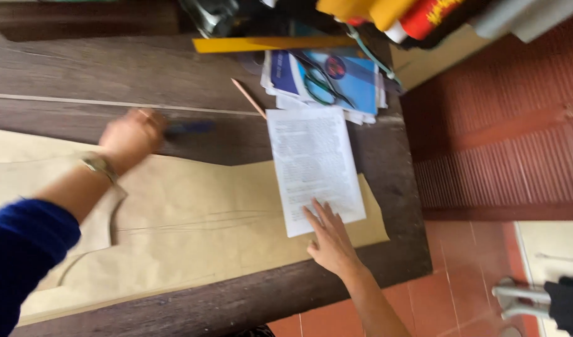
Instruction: Drawing and marking a garment pattern on paper using a ruler and pen while referring to a printed instruction manual.
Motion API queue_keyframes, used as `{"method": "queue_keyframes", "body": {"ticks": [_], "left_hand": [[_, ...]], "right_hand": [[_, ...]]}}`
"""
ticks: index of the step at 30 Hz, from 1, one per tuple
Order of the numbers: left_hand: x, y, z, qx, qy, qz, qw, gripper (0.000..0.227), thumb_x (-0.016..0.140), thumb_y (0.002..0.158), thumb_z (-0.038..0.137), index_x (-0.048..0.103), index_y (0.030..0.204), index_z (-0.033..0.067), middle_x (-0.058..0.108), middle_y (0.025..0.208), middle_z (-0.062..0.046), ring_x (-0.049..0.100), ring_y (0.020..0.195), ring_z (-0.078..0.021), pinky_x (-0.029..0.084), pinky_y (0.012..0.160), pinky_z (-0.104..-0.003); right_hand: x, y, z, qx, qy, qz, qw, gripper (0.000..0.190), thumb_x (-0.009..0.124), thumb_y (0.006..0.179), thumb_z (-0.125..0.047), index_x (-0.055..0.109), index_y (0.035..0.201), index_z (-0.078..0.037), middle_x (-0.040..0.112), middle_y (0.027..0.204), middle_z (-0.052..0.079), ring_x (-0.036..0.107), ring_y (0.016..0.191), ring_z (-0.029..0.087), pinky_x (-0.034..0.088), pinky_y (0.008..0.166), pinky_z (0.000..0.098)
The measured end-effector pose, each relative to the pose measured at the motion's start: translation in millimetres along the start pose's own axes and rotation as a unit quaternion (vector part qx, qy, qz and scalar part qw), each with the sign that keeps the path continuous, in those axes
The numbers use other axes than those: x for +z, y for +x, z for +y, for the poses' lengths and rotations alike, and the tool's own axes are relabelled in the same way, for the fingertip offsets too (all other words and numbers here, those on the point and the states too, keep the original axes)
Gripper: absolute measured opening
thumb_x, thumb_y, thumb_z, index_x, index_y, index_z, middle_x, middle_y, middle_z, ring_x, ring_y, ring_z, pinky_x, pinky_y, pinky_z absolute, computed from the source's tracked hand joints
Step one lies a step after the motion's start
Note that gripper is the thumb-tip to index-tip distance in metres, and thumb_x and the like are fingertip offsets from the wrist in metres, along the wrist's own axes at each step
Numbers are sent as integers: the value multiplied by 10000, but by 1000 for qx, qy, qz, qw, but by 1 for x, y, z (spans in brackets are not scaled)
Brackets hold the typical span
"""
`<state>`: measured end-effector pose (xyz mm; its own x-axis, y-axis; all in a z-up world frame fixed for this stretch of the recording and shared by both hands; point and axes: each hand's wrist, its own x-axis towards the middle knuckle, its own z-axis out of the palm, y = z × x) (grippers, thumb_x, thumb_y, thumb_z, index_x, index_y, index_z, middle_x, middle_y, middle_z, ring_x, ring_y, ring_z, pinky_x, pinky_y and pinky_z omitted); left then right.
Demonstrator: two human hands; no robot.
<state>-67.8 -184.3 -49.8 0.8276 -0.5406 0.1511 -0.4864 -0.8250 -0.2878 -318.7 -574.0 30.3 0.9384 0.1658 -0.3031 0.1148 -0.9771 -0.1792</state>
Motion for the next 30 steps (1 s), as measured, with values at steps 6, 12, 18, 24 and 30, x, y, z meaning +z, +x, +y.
{"method": "queue_keyframes", "body": {"ticks": [6,12,18,24,30], "left_hand": [[25,16,6,-76,-86,73,991,423,673,737,309,647,1151,223,587,1050,-66,581,869,-253,524,658,-378],[-33,50,107,90,-183,-95,974,500,557,798,156,568,1281,286,406,1460,-14,422,1252,-256,431,925,-471],[-57,126,136,92,-129,-132,978,619,492,872,65,363,1447,254,264,1567,2,224,1433,-255,430,950,-445],[-10,173,128,49,-74,-106,990,350,492,913,137,536,1256,190,544,1237,-37,559,1065,-236,567,727,-431],[-16,164,118,-157,-225,-31,961,567,607,819,182,529,1379,138,515,1207,-177,492,1100,-387,467,856,-532]], "right_hand": [[39,0,25,-52,-77,68,993,718,631,818,-83,342,1472,-133,296,1529,140,318,1366,389,368,1056,474],[44,12,46,-134,-115,240,955,440,697,756,11,619,1187,-28,609,1276,122,637,1075,290,560,843,381],[17,2,57,-13,98,200,975,294,575,888,-143,653,1161,-68,651,1223,42,616,1103,195,507,887,352],[3,-34,92,156,323,205,911,311,559,902,-187,668,1183,-109,680,1218,27,663,1100,156,546,910,304],[5,-55,129,276,471,180,818,320,561,905,-199,659,1196,-107,700,1230,46,662,1163,196,511,1000,309]]}}
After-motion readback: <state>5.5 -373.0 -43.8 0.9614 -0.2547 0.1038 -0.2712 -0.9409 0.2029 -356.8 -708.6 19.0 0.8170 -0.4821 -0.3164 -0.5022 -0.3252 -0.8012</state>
